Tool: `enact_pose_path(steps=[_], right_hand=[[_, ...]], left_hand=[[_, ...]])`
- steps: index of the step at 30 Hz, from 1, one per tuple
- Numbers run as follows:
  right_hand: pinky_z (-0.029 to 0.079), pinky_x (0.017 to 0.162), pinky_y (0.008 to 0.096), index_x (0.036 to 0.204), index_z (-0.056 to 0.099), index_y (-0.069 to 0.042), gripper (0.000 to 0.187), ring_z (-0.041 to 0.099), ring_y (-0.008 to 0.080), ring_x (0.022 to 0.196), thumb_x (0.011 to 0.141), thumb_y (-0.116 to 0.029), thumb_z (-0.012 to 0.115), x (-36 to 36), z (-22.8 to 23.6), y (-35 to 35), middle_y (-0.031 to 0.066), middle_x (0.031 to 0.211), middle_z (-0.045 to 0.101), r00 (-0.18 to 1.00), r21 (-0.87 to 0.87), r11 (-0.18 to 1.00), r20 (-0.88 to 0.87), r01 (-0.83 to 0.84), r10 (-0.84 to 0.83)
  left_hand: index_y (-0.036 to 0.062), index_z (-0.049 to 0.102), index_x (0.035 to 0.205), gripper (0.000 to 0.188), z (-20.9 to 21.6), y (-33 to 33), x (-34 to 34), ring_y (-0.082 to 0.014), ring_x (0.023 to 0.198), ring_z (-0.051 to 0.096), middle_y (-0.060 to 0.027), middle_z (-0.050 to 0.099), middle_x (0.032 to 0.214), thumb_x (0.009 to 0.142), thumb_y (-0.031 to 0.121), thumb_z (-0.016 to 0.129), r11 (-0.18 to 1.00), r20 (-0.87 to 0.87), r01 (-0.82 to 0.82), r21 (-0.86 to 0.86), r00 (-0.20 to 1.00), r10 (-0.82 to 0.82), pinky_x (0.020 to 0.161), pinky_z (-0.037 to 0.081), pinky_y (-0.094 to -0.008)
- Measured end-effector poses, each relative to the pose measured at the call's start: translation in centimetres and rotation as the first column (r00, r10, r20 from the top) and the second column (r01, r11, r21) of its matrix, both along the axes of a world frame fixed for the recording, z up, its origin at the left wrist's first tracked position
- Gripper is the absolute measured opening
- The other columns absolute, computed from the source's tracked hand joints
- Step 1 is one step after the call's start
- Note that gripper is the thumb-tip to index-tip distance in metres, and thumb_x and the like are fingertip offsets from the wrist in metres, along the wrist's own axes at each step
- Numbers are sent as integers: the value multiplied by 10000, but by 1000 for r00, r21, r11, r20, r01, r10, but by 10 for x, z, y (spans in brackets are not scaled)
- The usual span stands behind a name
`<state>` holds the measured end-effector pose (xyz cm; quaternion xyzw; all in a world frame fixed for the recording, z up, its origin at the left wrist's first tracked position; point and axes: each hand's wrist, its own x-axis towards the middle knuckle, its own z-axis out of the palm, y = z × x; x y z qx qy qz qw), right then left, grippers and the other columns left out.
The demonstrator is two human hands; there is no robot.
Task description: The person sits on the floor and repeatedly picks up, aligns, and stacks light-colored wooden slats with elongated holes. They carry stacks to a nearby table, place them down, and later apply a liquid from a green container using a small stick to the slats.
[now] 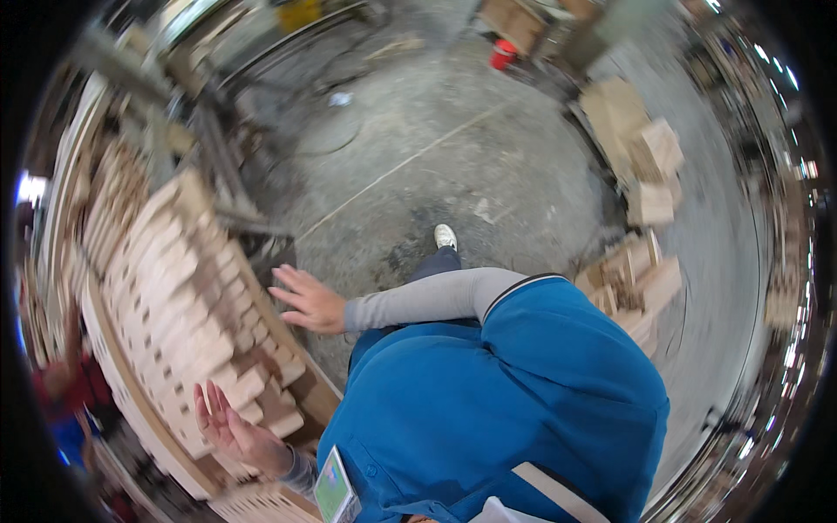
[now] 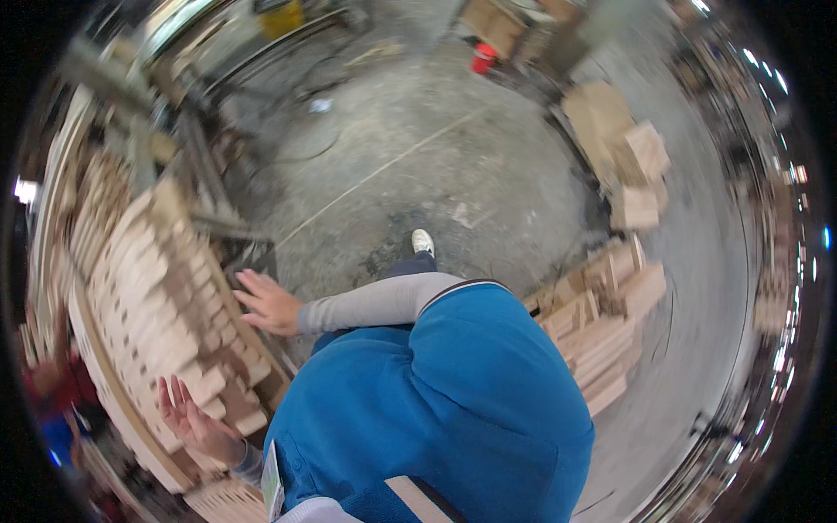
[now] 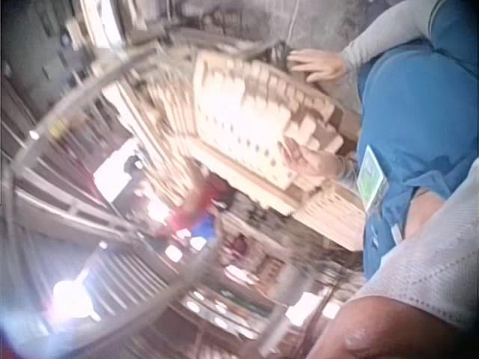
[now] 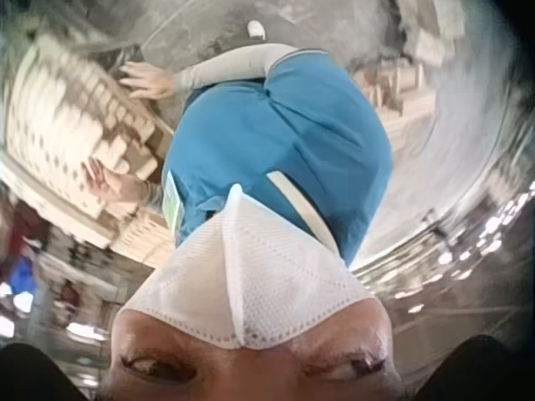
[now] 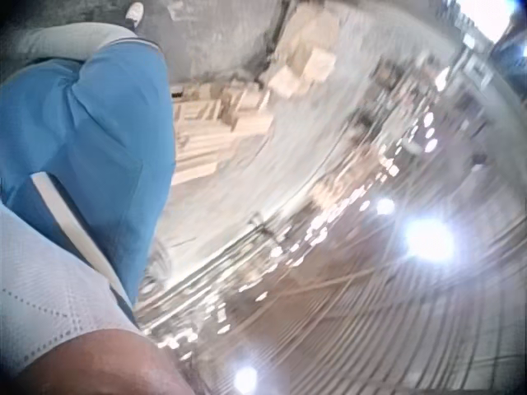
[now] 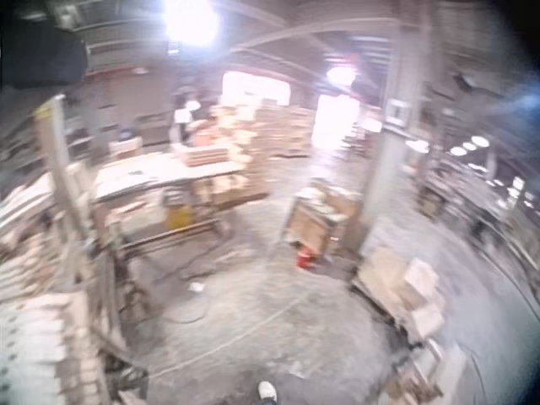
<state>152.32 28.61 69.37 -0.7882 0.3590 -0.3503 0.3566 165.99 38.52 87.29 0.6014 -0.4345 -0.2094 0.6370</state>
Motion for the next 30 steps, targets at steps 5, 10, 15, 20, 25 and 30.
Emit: enact_pose_path(steps=[5,10,15,20,25,30], right_hand=[[256,1014,439,1155,480,11,430,301,399,1217,814,-248,516,-171,-75,11,264,1276,358,842,49,854,-202,518,-500],[283,1002,410,1123,515,4,387,342,371,1194,796,-203,523,-311,-76,60,238,1248,410,564,89,565,-290,821,-774],[281,1002,398,1134,514,-17,393,350,354,1193,787,-200,534,-396,-85,118,223,1247,418,438,220,381,-362,898,-823],[295,992,397,1120,526,-15,387,362,355,1184,783,-204,546,-451,-91,160,208,1246,429,301,218,240,-319,946,-898],[309,983,382,1133,520,-16,393,370,341,1179,785,-198,546,-502,-79,202,200,1246,434,162,313,20,-436,950,-885],[316,976,381,1138,515,-12,399,378,331,1172,788,-201,547,-555,-93,199,195,1249,431,55,348,-121,-454,930,-889]], left_hand=[[-60,499,1014,288,21,-58,-14,-254,926,479,-134,478,981,826,153,451,797,-334,591,-127,731,-595,864,365,-377],[70,545,832,137,92,-108,-125,-173,818,419,-26,445,780,877,150,443,18,-275,872,-490,-134,-952,786,308,-310],[227,456,1261,445,144,-131,-302,-111,408,385,-21,541,543,829,186,553,-719,-240,577,-387,-816,-526,416,276,-273],[200,521,1162,333,140,-126,-430,-105,402,367,-37,518,562,832,152,532,-777,-89,193,-599,-980,-176,412,254,-256],[169,527,1117,282,142,-148,-510,-110,405,371,-43,510,566,836,151,523,-794,-86,-15,-607,-993,84,409,249,-255],[137,532,1073,233,140,-181,-595,-116,408,375,-49,502,569,841,149,514,-764,-109,-150,-627,-955,277,405,244,-255]])
